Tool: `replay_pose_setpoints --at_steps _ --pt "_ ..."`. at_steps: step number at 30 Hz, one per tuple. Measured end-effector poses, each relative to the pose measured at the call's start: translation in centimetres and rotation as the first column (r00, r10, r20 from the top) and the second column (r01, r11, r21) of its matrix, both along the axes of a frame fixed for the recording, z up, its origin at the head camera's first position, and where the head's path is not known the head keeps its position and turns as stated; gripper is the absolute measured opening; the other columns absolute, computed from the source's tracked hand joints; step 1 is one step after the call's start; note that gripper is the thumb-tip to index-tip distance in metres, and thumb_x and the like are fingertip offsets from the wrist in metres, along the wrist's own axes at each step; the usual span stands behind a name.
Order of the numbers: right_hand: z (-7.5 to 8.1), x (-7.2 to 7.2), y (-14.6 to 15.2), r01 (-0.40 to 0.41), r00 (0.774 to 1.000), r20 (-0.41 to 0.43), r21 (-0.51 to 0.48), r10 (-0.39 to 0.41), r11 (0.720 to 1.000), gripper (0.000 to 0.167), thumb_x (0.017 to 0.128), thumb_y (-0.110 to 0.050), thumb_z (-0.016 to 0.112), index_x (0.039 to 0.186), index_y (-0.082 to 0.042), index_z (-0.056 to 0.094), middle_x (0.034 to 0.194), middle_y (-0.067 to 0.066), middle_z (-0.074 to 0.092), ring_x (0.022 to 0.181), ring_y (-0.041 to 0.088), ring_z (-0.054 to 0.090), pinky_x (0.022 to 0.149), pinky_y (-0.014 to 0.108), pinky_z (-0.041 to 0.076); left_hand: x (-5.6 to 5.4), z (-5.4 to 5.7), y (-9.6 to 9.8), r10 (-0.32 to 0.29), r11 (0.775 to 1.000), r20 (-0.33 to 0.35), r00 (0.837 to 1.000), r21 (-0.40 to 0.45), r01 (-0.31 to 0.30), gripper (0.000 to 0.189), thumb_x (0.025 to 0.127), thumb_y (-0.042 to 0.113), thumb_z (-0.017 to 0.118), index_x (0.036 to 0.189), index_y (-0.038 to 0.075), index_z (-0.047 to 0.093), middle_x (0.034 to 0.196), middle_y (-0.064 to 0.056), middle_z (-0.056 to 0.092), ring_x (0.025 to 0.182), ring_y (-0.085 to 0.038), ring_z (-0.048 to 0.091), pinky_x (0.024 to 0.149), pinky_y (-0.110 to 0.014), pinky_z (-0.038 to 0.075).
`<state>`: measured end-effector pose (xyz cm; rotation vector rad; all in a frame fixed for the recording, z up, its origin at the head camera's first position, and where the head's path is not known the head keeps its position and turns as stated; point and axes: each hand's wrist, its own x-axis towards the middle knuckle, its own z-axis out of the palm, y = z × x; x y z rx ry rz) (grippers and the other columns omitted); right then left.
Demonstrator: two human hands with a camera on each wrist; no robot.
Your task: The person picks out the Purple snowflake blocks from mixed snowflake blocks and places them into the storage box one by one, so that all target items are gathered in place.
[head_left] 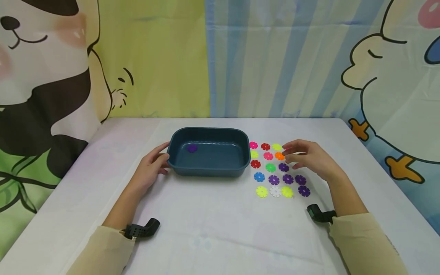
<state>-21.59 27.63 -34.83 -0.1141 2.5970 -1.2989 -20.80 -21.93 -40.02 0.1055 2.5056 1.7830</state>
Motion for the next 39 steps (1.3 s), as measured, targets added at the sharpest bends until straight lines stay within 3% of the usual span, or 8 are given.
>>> replay_pose_setpoints --at_steps 10,26,39 --pt "-1.2 0.5 1.4 -0.003 0.999 0.04 0.07 0.0 0.998 0.053 0.096 -0.024 0.073 0.143 -0.008 0.056 0.133 0.021 0.064 0.113 0.032 0.066 0.081 0.033 0.061 0.2 -0.7 0.3 -0.006 1.0 0.016 1.0 -0.006 0.006 0.052 0.11 0.033 0.05 0.161 0.028 0.039 0.138 -0.022 0.061 0.096 -0.014 0.07 0.079 -0.022 0.057" --pt "-2.0 -0.3 2.2 -0.028 0.997 0.077 0.13 0.018 0.991 0.057 0.093 -0.028 0.076 0.144 -0.009 0.057 0.135 0.022 0.061 0.101 0.028 0.063 0.078 0.031 0.059 0.1 0.0 0.3 0.004 1.0 -0.002 1.0 0.003 -0.004 0.052 0.109 0.032 0.051 0.16 0.028 0.041 0.137 -0.022 0.061 0.093 -0.01 0.068 0.078 -0.023 0.057" --pt "-2.2 -0.8 1.6 -0.047 0.996 0.078 0.179 0.033 0.983 0.056 0.092 -0.026 0.077 0.141 -0.006 0.059 0.129 0.022 0.06 0.097 0.026 0.06 0.076 0.031 0.056 0.4 0.3 0.2 0.023 1.0 0.005 1.0 -0.004 -0.023 0.052 0.11 0.032 0.05 0.16 0.029 0.04 0.137 -0.022 0.061 0.097 -0.015 0.068 0.08 -0.023 0.057"
